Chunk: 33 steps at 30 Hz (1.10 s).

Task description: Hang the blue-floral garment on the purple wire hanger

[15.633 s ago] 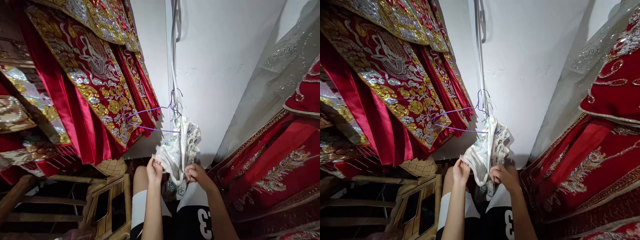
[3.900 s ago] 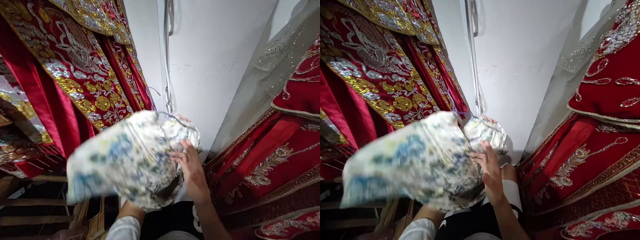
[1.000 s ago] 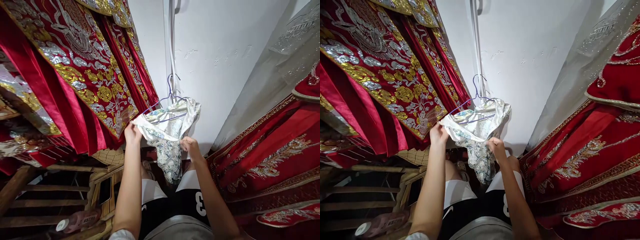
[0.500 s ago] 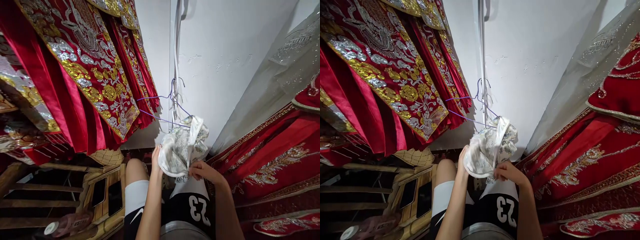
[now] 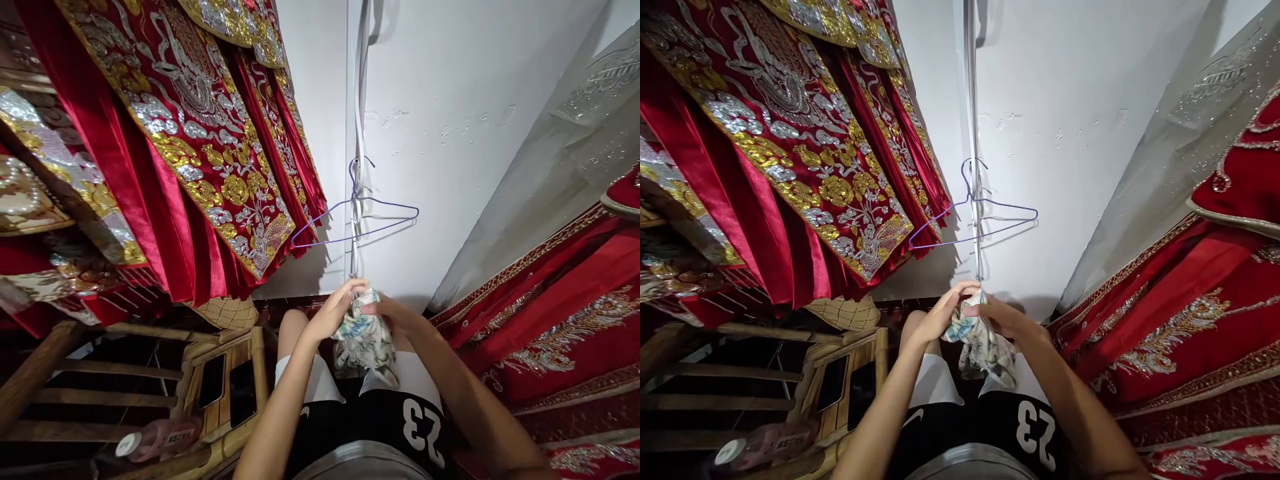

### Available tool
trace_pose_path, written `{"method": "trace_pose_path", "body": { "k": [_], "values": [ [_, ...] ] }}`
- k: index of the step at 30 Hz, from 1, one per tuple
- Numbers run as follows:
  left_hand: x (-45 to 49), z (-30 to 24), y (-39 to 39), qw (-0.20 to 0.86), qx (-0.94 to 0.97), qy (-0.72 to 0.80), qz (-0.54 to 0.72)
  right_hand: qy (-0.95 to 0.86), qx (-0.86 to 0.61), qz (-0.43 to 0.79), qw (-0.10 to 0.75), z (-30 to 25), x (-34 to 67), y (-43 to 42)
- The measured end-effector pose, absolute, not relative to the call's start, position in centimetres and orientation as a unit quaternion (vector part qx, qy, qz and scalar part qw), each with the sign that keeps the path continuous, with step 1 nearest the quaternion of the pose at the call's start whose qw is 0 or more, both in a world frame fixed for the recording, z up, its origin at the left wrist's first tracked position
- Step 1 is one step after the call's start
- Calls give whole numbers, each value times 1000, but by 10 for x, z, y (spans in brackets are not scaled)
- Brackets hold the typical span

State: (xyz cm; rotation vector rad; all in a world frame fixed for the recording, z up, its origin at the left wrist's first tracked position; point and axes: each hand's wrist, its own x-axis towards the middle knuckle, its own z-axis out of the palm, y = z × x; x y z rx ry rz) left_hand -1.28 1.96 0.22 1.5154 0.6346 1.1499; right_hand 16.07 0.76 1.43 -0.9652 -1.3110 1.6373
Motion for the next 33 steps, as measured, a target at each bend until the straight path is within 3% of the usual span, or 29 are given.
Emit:
{"method": "trace_pose_path", "body": {
  "k": [3,6,9,15,19,24,26,30,33],
  "values": [
    [-22,-16,34,592,663,267,373,-564,-315,735,208,42,177,17],
    [-38,-33,35,544,772,250,214,-657,-313,683,63,70,204,30],
    [-56,-39,28,514,814,247,111,-748,-312,585,31,90,225,40],
    [-43,-7,19,474,781,275,301,-756,-310,576,12,103,199,45],
    [-30,16,32,507,799,234,225,-733,-289,615,37,113,197,57],
    [-78,19,72,302,878,354,111,-755,-377,527,104,122,248,81],
    [-104,21,86,257,878,402,46,-768,-409,463,170,116,257,93],
    [-131,26,89,129,830,542,-26,-762,-448,269,383,83,236,130],
    [-135,26,79,68,802,593,-27,-725,-474,216,449,53,213,156]
  ]
}}
